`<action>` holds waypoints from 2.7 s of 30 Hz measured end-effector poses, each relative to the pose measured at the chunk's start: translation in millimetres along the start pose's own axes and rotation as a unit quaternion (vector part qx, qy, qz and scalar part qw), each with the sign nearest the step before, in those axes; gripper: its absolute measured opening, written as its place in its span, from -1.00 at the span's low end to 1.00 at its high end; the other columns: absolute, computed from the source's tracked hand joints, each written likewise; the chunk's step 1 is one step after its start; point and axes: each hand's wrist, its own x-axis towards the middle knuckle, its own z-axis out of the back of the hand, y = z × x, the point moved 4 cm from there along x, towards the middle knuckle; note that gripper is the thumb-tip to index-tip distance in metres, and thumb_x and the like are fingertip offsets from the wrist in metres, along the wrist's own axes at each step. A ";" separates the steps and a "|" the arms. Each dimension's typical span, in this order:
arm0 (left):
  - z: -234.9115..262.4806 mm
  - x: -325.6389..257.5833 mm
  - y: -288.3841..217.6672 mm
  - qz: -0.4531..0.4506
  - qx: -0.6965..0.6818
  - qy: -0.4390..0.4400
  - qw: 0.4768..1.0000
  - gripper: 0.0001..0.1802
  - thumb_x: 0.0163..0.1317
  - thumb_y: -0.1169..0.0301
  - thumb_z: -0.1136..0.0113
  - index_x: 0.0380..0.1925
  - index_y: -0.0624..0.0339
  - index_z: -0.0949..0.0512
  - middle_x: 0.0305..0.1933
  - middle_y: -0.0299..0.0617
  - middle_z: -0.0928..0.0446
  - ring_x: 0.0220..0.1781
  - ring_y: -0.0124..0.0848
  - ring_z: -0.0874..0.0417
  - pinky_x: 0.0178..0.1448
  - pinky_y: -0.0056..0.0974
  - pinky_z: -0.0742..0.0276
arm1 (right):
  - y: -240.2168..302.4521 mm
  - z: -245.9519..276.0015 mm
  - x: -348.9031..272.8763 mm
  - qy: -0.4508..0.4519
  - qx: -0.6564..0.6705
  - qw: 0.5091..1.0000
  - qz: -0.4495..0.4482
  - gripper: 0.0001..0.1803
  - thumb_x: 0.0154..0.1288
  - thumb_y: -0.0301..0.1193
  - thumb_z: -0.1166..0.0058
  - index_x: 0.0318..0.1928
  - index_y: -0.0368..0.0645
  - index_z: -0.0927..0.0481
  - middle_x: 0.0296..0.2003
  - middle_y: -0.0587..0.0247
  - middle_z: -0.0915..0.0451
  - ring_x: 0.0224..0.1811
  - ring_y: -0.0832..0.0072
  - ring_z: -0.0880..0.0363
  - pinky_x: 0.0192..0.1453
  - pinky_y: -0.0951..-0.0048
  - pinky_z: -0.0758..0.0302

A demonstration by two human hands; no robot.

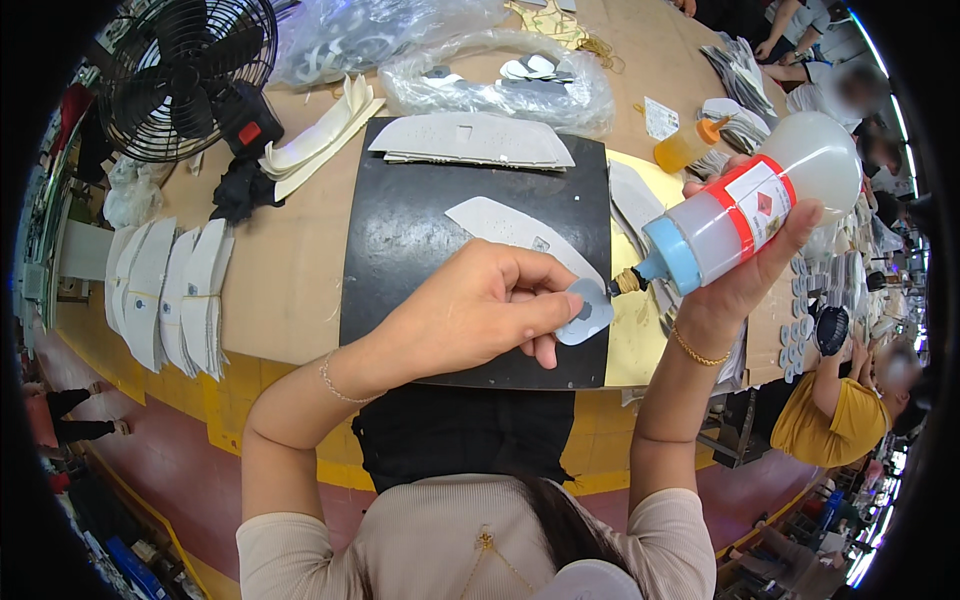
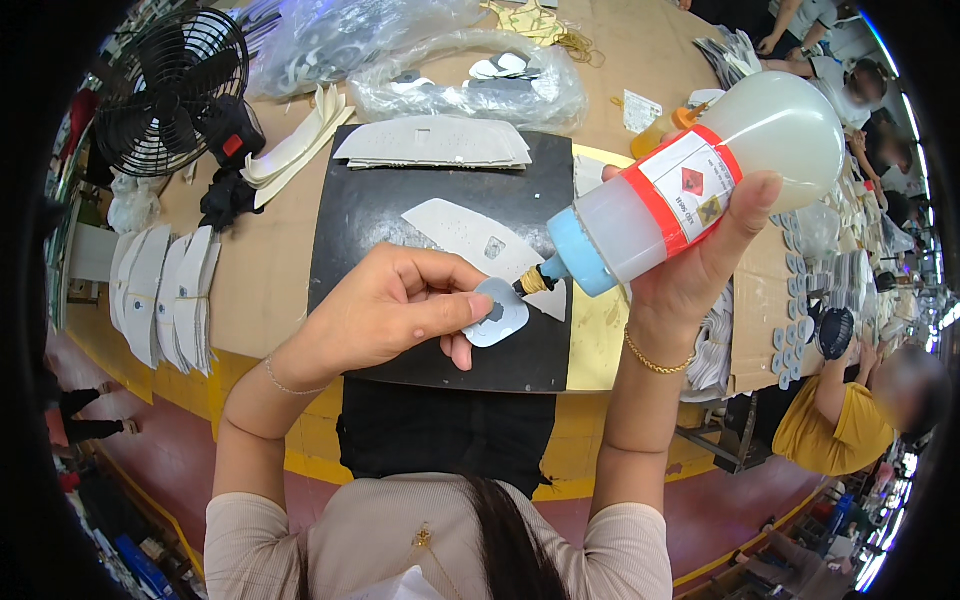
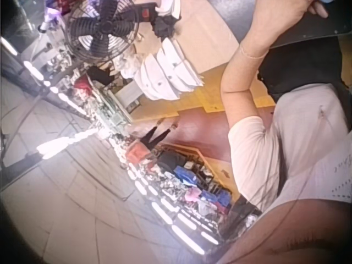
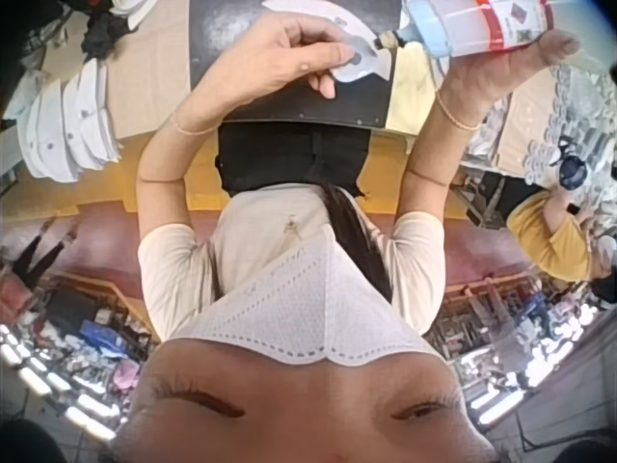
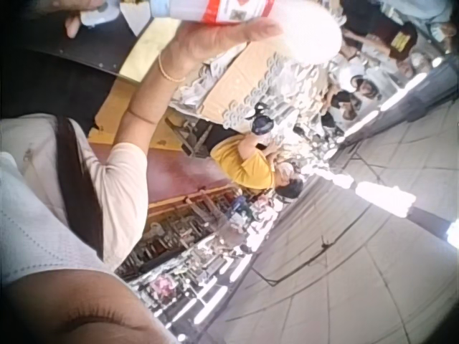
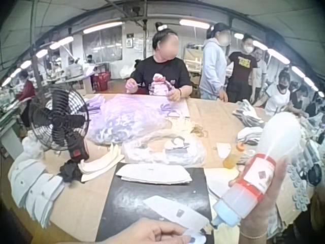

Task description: The person repeatedly picks up white curved parts and small inserts, aligns them on a black mat, applies glue from a bottle to the inserts, and presses the parts together. The person stacks completed assemblies on the table.

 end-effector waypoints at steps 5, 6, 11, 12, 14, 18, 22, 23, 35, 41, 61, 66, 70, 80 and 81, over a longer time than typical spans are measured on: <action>-0.1 -1.3 -0.3 0.004 -0.002 -0.003 1.000 -0.76 0.41 0.41 -0.26 -0.11 0.43 -0.67 -0.28 -0.17 -0.68 -0.42 -0.48 -0.71 -0.30 -0.45 -0.59 | 0.7 -1.7 -0.5 0.006 -0.003 1.000 0.003 -0.21 0.36 0.26 -0.08 0.12 -0.28 -0.46 -0.15 0.05 -0.65 -0.28 0.36 -0.72 -0.16 0.22 -0.75; 0.0 -1.1 0.0 0.005 -0.005 -0.002 1.000 -0.76 0.41 0.41 -0.26 -0.11 0.43 -0.67 -0.28 -0.17 -0.67 -0.42 -0.48 -0.71 -0.30 -0.45 -0.59 | 1.1 -1.5 -0.5 0.009 -0.006 1.000 0.003 -0.21 0.36 0.26 -0.08 0.12 -0.28 -0.46 -0.14 0.05 -0.65 -0.28 0.35 -0.73 -0.16 0.22 -0.75; 0.7 -0.4 0.1 0.007 0.004 -0.008 1.000 -0.76 0.41 0.41 -0.27 -0.12 0.43 -0.66 -0.29 -0.17 -0.67 -0.43 -0.49 -0.70 -0.31 -0.45 -0.59 | 4.2 -0.8 -1.1 0.008 -0.025 1.000 0.008 -0.17 0.34 0.30 -0.05 0.11 -0.30 -0.47 -0.11 0.04 -0.64 -0.29 0.33 -0.75 -0.19 0.22 -0.77; 0.6 -0.3 -0.4 0.010 0.005 -0.009 1.000 -0.76 0.41 0.41 -0.27 -0.13 0.43 -0.66 -0.29 -0.17 -0.67 -0.43 -0.49 -0.70 -0.31 -0.45 -0.59 | 4.7 -1.2 -1.8 0.004 -0.029 0.999 0.012 -0.15 0.33 0.32 -0.05 0.12 -0.31 -0.47 -0.11 0.04 -0.64 -0.30 0.32 -0.75 -0.20 0.22 -0.78; 0.5 0.0 -0.8 0.014 0.004 -0.010 1.000 -0.77 0.40 0.41 -0.27 -0.14 0.42 -0.66 -0.30 -0.17 -0.67 -0.43 -0.49 -0.70 -0.31 -0.45 -0.59 | 5.9 -2.4 -3.8 -0.003 -0.038 0.999 0.018 -0.11 0.30 0.35 -0.06 0.13 -0.31 -0.47 -0.10 0.03 -0.64 -0.31 0.30 -0.75 -0.23 0.23 -0.78; 1.3 1.1 -0.6 0.024 -0.009 -0.010 1.000 -0.78 0.40 0.41 -0.26 -0.17 0.40 -0.67 -0.32 -0.18 -0.67 -0.45 -0.48 -0.70 -0.31 -0.45 -0.58 | 10.5 2.4 -8.6 0.044 -0.137 0.988 0.046 -0.01 0.22 0.39 -0.10 0.18 -0.35 -0.41 -0.10 0.02 -0.62 -0.29 0.26 -0.75 -0.23 0.20 -0.79; 4.6 2.4 6.0 0.027 -0.059 -0.013 0.998 -0.79 0.39 0.41 -0.26 -0.19 0.41 -0.66 -0.32 -0.17 -0.67 -0.46 -0.46 -0.70 -0.30 -0.43 -0.59 | 14.2 13.6 -12.3 0.016 -0.224 0.968 0.112 0.05 0.17 0.37 -0.17 0.24 -0.38 -0.32 -0.12 -0.03 -0.60 -0.26 0.22 -0.73 -0.23 0.14 -0.80; 5.3 1.2 4.4 0.025 -0.051 -0.019 0.998 -0.79 0.38 0.41 -0.26 -0.20 0.41 -0.66 -0.32 -0.17 -0.67 -0.46 -0.46 -0.70 -0.29 -0.43 -0.59 | 17.6 16.3 -9.3 0.048 -0.216 0.967 0.124 0.04 0.16 0.35 -0.19 0.24 -0.37 -0.31 -0.10 -0.04 -0.58 -0.24 0.21 -0.72 -0.22 0.13 -0.80; 5.8 0.0 7.2 0.019 -0.033 -0.031 0.999 -0.80 0.37 0.42 -0.27 -0.21 0.40 -0.66 -0.32 -0.17 -0.67 -0.45 -0.46 -0.71 -0.29 -0.41 -0.60 | 26.1 -10.0 -12.9 0.071 -0.217 0.968 0.102 0.17 0.10 0.57 0.04 0.21 -0.37 -0.34 -0.06 -0.01 -0.55 -0.18 0.22 -0.74 -0.15 0.09 -0.79; 3.0 -0.5 5.9 0.021 -0.030 -0.024 0.999 -0.79 0.38 0.42 -0.27 -0.18 0.41 -0.66 -0.32 -0.17 -0.67 -0.45 -0.46 -0.71 -0.28 -0.42 -0.60 | 22.1 -8.4 -13.0 0.056 -0.203 0.974 0.089 0.16 0.10 0.54 -0.03 0.22 -0.39 -0.33 -0.07 -0.04 -0.58 -0.19 0.17 -0.76 -0.12 0.09 -0.80; 31.0 -6.6 56.1 0.036 0.052 -0.096 0.993 -0.77 0.40 0.44 -0.25 -0.04 0.35 -0.53 -0.29 -0.19 -0.69 -0.28 -0.46 -0.77 -0.23 -0.45 -0.58 | 49.5 -65.5 96.5 0.172 -0.778 0.576 0.181 -0.46 0.20 -0.08 -0.29 0.18 0.08 -0.60 0.36 0.31 -0.38 0.47 0.27 -0.16 0.50 -0.20 0.01; 34.4 -9.5 75.4 0.052 0.143 -0.158 0.976 -0.84 0.39 0.43 -0.24 -0.19 0.34 -0.62 -0.33 -0.27 -0.65 -0.37 -0.57 -0.71 -0.32 -0.46 -0.50 | -1.2 -21.3 162.0 0.190 -0.858 0.203 0.432 -0.75 0.24 -0.34 -0.25 -0.04 0.06 -0.69 0.06 0.37 -0.51 0.14 0.41 -0.51 0.39 0.11 -0.32; 42.6 -9.2 73.8 -0.028 0.268 -0.188 0.945 -0.83 0.35 0.45 -0.25 -0.22 0.38 -0.66 -0.39 -0.26 -0.57 -0.54 -0.59 -0.57 -0.40 -0.43 -0.42 | -55.2 -1.0 193.2 0.219 -0.902 0.120 0.352 -0.73 0.26 -0.41 -0.14 -0.05 0.15 -0.72 0.08 0.41 -0.48 0.29 0.45 -0.38 0.62 0.01 0.03; 51.7 -13.0 74.4 -0.106 0.374 -0.220 0.895 -0.77 0.31 0.47 -0.25 -0.08 0.33 -0.69 -0.36 -0.16 -0.53 -0.55 -0.49 -0.51 -0.38 -0.38 -0.40 | -125.1 20.9 188.3 0.253 -0.950 0.005 0.184 -0.69 0.38 -0.35 -0.02 0.04 0.05 -0.74 0.19 0.36 -0.47 0.43 0.33 -0.23 0.66 -0.22 0.45; 50.8 -14.3 75.2 -0.123 0.396 -0.220 0.883 -0.77 0.31 0.47 -0.26 -0.07 0.33 -0.69 -0.35 -0.16 -0.53 -0.53 -0.49 -0.51 -0.37 -0.38 -0.41 | -126.4 20.8 186.0 0.255 -0.953 0.004 0.166 -0.64 0.41 -0.35 0.01 0.12 0.05 -0.72 0.23 0.34 -0.46 0.47 0.30 -0.19 0.65 -0.23 0.48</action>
